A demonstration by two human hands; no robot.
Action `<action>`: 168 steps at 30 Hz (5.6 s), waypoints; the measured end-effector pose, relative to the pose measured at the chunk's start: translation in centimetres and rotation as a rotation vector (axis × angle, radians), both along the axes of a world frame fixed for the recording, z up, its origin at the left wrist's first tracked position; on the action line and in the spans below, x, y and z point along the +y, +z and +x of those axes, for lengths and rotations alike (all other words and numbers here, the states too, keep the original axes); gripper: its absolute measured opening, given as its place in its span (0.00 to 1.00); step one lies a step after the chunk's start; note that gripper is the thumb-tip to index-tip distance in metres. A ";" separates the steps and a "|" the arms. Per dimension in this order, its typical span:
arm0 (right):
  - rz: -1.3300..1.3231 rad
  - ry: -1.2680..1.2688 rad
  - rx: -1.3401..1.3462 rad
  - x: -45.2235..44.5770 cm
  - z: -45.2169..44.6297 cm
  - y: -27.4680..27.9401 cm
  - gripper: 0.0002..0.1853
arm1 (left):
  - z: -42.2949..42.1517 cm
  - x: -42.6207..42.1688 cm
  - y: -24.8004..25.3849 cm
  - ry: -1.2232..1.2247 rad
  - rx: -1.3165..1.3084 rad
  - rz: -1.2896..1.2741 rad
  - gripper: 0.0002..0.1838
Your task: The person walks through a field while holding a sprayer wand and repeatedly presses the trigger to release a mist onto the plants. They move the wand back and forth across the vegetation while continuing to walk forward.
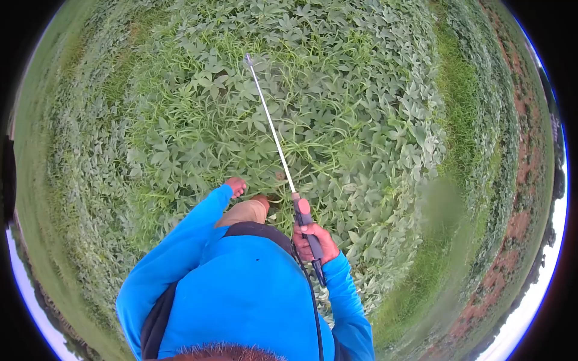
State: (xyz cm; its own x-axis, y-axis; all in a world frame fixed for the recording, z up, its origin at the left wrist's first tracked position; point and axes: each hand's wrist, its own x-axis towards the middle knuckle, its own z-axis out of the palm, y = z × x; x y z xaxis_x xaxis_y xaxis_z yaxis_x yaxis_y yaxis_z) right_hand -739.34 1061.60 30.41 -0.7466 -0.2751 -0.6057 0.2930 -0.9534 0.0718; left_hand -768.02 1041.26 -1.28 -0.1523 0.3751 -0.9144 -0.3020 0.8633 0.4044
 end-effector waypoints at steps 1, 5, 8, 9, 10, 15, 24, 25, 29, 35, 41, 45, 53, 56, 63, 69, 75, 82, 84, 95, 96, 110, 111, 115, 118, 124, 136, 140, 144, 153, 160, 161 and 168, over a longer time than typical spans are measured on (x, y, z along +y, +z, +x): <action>-0.005 0.014 0.004 1.1 -1.7 -0.2 0.13 | -0.3 -0.1 0.2 0.028 -0.018 0.014 0.15; 0.102 0.251 0.077 4.0 -8.6 -0.3 0.13 | -1.4 -1.1 1.0 0.036 -0.028 -0.015 0.17; 0.061 0.337 0.143 5.0 -12.5 -0.9 0.13 | -2.3 -1.4 0.7 0.077 0.002 -0.053 0.15; 0.008 0.342 0.155 5.2 -13.7 -1.2 0.12 | -2.7 -1.5 0.3 0.099 -0.006 -0.081 0.12; -0.043 0.348 0.167 5.5 -14.7 -1.4 0.12 | -3.3 -1.6 -0.5 0.101 -0.007 -0.082 0.12; 0.187 0.387 0.163 6.5 -19.6 -0.9 0.11 | -5.7 1.5 -0.7 0.067 0.012 -0.105 0.13; 0.168 0.193 0.008 10.4 -19.4 0.3 0.11 | -6.8 7.1 -0.7 0.165 -0.025 0.024 0.16; 0.180 0.193 0.003 10.9 -18.7 0.6 0.11 | -6.9 7.2 -0.8 0.198 -0.031 0.023 0.16; 0.144 0.089 0.049 12.4 -15.5 1.6 0.11 | -6.5 7.0 -0.3 0.135 -0.015 0.015 0.17; 0.121 -0.099 -0.081 14.3 -11.3 2.4 0.12 | -6.8 5.4 0.2 0.179 -0.092 0.008 0.17; 0.338 -0.208 -0.215 15.6 -9.9 2.7 0.13 | -8.5 4.8 -0.6 0.191 -0.070 0.036 0.16; 0.525 -0.296 -0.333 16.7 -10.8 1.9 0.14 | -9.6 6.1 -1.5 0.260 -0.067 0.014 0.16; 0.265 -0.333 -0.054 22.9 -16.2 -0.8 0.15 | -12.9 10.8 -2.8 0.243 -0.076 0.084 0.14; 0.006 -0.261 0.122 25.5 -20.2 -2.4 0.15 | -15.7 13.8 -2.5 0.276 -0.079 0.058 0.15; -0.202 0.010 0.269 29.1 -31.8 -3.5 0.16 | -23.8 19.8 -0.8 0.260 -0.021 0.069 0.15; -0.163 0.101 0.321 30.2 -38.8 -3.1 0.15 | -26.4 24.8 2.0 0.209 0.092 0.088 0.15; 0.008 0.034 0.243 31.1 -37.3 -2.9 0.13 | -23.8 25.9 -2.0 0.227 -0.045 0.053 0.15; 0.040 -0.204 0.069 34.8 -33.2 -1.0 0.12 | -20.7 27.4 -7.1 0.278 -0.187 0.041 0.14; 0.059 -0.295 0.025 36.1 -32.2 -0.3 0.13 | -20.8 29.0 -7.2 0.289 -0.153 0.058 0.13; 0.318 -0.510 -0.220 43.2 -28.0 4.7 0.14 | -30.1 35.1 -5.0 0.227 -0.222 -0.121 0.13; 0.406 -0.517 -0.270 44.3 -28.4 4.3 0.14 | -31.1 35.1 -4.9 0.236 -0.188 -0.066 0.15; 0.401 -0.550 -0.032 53.2 -36.6 -3.0 0.16 | -41.5 39.9 4.5 0.180 0.030 -0.072 0.17; 0.393 -0.550 -0.017 53.0 -37.1 -3.1 0.16 | -41.7 40.0 5.2 0.183 0.046 -0.074 0.17; 0.221 -0.501 0.127 52.8 -38.9 -3.9 0.14 | -41.5 41.2 9.4 0.190 0.137 -0.259 0.15; 0.143 -0.413 0.150 52.9 -40.3 -4.0 0.15 | -41.6 41.2 10.9 0.157 0.188 -0.274 0.17; 0.113 -0.278 0.196 53.0 -43.4 -3.7 0.14 | -43.2 41.3 5.7 -0.022 0.258 -0.097 0.18; -0.055 0.122 0.339 58.8 -52.2 -2.3 0.13 | -46.3 55.6 5.2 0.086 0.096 -0.117 0.15; 0.107 0.198 0.395 62.5 -60.4 -2.7 0.13 | -47.9 58.1 6.1 0.090 0.097 0.024 0.16; 0.117 0.180 0.465 65.7 -67.9 -4.8 0.15 | -50.2 58.2 6.5 0.062 0.191 0.040 0.17; 0.294 -0.029 0.260 66.0 -66.8 -5.4 0.17 | -50.0 51.8 6.9 0.164 0.164 -0.115 0.18; 0.388 -0.238 0.131 64.7 -60.5 -4.9 0.15 | -45.1 49.9 4.7 0.054 0.130 -0.240 0.11; 0.391 -0.241 0.124 64.8 -59.6 -4.9 0.15 | -44.9 49.9 4.2 0.050 0.124 -0.238 0.11; 0.443 -0.528 -0.003 68.4 -55.6 -5.5 0.15 | -45.2 53.4 3.1 0.036 0.149 -0.028 0.15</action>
State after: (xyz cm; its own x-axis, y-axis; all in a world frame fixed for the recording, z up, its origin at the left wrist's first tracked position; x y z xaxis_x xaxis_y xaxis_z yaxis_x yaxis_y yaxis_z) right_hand -794.95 1129.99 24.95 -0.7111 0.3986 -0.5792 -0.2182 -0.9082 -0.3572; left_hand -813.26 1094.61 1.81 -0.2999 0.3415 -0.8908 -0.2717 0.8645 0.4229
